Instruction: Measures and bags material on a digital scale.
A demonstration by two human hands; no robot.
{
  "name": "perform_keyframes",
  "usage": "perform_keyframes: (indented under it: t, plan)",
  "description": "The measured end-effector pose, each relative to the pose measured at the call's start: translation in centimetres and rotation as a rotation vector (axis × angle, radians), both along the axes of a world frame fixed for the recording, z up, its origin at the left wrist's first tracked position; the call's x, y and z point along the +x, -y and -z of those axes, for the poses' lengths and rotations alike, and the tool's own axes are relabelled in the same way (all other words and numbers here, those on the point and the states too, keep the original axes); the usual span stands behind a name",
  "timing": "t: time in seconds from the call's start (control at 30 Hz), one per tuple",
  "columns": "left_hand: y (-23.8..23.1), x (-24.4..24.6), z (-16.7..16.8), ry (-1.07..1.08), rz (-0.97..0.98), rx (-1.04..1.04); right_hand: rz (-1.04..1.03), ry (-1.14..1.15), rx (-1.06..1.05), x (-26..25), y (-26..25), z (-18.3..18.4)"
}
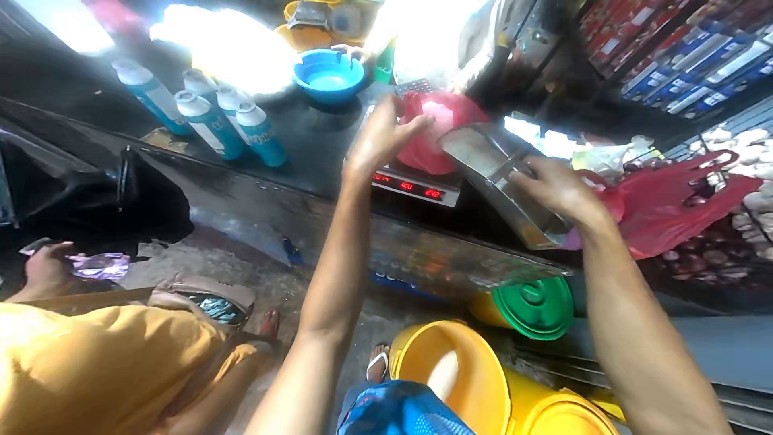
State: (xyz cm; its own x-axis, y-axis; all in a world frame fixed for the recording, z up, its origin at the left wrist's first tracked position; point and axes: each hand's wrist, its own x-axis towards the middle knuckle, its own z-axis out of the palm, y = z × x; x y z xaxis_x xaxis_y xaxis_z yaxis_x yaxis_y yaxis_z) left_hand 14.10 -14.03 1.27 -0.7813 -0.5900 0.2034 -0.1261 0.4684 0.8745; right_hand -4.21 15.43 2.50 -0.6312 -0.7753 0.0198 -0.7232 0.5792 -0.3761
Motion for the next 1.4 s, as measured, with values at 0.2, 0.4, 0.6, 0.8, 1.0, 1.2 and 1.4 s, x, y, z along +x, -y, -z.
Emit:
perform_keyframes:
  t: [0.2, 0.4, 0.6, 0.8, 1.0, 1.2, 1.4]
  plan:
    - [-0.8, -0.1, 0.2, -0.057, -0.052, 0.021, 0.020, 0.000, -0.016, -0.1, -1.0, 0.6]
    - [-1.1, 0.3, 0.2, -0.098, -0.059, 0.037, 0.063, 0.019, -0.044, 1.1, -0.8, 1.3]
    - [-1.7, -0.8, 0.3, -0.124, -0.101, 0.042, 0.180, 0.048, -0.101, 3.5, 1.3, 3.0]
    - [-2.3, -1.4, 1.1, -0.228, -0.212, -0.114, -0.048, -0.027, 0.210, 1.4, 4.8, -0.4]
    - [-2.2, -1.5, 1.7, -0.297, -0.176, -0.089, -0.133, -0.035, 0.251, 0.5, 8.8, -1.2]
    - [-1.6, -0.3, 1.6, -0.235, -0.202, -0.059, -0.046, 0.058, -0.018, 1.3, 6.2, 2.4]
    - [-2.3, 0.2, 1.4, -0.071, -0.161, 0.020, 0.027, 0.072, -0.102, 2.1, 4.5, 4.3]
